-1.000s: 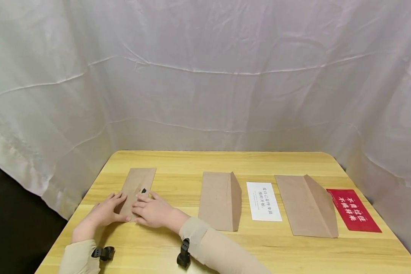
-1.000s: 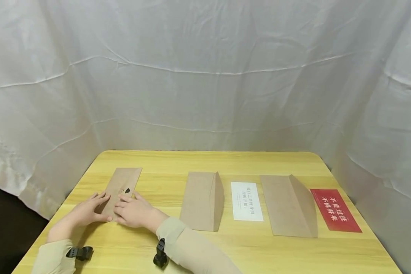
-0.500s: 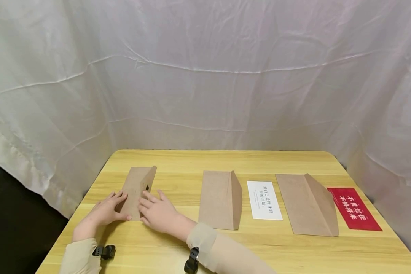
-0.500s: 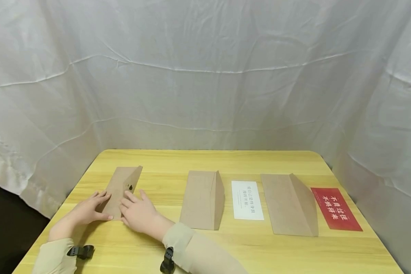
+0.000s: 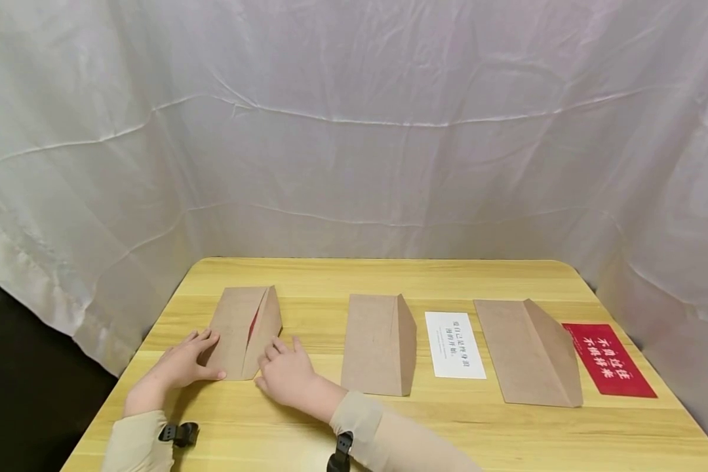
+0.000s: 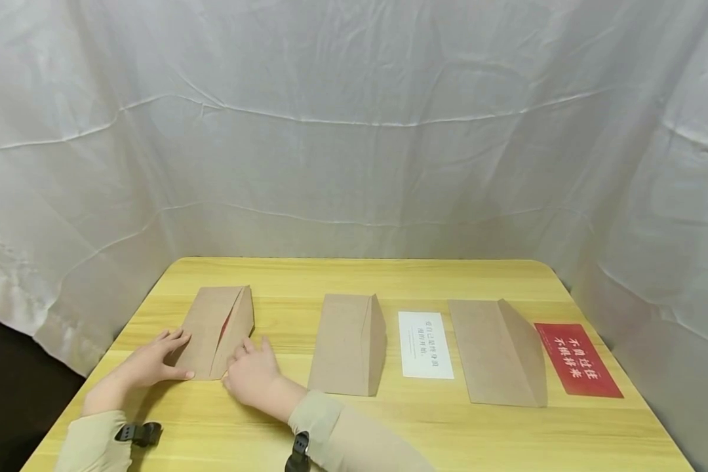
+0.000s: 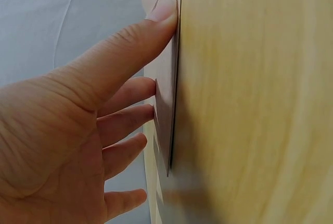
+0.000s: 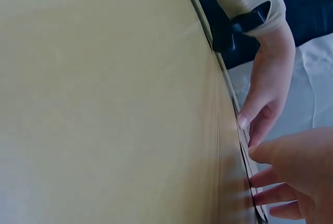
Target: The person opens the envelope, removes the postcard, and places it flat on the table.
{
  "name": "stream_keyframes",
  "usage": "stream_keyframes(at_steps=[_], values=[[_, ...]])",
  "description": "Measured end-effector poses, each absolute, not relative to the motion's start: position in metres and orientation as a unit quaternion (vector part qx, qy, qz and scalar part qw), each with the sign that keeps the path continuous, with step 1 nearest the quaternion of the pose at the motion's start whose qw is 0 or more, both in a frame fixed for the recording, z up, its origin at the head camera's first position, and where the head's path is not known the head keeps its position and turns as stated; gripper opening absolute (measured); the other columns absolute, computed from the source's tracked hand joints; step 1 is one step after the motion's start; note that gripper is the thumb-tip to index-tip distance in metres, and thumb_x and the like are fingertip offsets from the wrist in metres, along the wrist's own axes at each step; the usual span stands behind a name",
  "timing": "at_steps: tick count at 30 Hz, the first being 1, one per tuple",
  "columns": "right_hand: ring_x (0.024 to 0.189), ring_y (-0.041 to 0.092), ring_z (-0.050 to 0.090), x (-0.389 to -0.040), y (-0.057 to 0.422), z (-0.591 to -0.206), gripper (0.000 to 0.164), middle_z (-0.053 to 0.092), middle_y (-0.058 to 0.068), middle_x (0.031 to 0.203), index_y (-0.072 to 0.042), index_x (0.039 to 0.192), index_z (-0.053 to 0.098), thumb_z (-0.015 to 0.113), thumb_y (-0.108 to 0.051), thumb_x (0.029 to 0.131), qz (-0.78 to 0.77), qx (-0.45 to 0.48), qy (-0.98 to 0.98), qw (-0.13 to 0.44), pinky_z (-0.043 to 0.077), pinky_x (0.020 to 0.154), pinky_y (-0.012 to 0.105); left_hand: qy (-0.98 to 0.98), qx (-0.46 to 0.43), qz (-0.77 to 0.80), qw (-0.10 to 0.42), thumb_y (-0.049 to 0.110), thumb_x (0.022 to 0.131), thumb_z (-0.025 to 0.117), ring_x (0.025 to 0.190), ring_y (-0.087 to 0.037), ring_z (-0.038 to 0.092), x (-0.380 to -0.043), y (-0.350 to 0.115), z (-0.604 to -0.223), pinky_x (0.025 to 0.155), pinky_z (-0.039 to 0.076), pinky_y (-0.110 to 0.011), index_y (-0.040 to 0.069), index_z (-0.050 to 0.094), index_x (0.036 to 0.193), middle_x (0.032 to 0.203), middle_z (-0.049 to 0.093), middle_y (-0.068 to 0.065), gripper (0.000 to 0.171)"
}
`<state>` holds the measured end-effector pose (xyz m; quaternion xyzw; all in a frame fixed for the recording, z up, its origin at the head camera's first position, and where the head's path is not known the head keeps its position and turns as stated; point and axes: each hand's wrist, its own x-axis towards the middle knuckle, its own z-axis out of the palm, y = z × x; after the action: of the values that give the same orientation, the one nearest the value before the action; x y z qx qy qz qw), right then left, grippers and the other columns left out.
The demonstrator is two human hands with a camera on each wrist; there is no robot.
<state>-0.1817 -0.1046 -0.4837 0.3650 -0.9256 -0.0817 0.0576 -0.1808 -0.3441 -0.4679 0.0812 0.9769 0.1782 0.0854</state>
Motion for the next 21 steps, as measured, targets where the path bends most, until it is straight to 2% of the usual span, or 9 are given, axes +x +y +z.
stream_keyframes(at_steps=[10,21], values=[[0.129,0.01,0.055,-0.22,-0.108,-0.493,0.046,0.058,-0.006,0.14,-0.021,0.133,0.06,0.041,-0.048,0.101,-0.028,0.367,-0.928,0.066,0.046,0.107,0.039,0.979,0.085,0.171,0.077,0.048,0.073,0.08,0.136,-0.059,0.024,-0.182,-0.343,-0.468,0.099,0.027,-0.077,-0.007,0.043,0.142,0.148,0.034,-0.036,0.095],[0.145,0.01,0.035,-0.253,-0.109,-0.491,0.058,0.037,-0.004,0.157,-0.021,0.148,0.042,0.041,-0.053,0.1,-0.007,0.352,-0.936,-0.018,0.034,0.117,0.04,0.977,0.087,0.177,0.077,0.046,0.073,0.081,0.136,-0.059,0.024,-0.18,-0.344,-0.468,0.099,0.027,-0.077,-0.007,0.044,0.141,0.147,0.033,-0.037,0.095]])
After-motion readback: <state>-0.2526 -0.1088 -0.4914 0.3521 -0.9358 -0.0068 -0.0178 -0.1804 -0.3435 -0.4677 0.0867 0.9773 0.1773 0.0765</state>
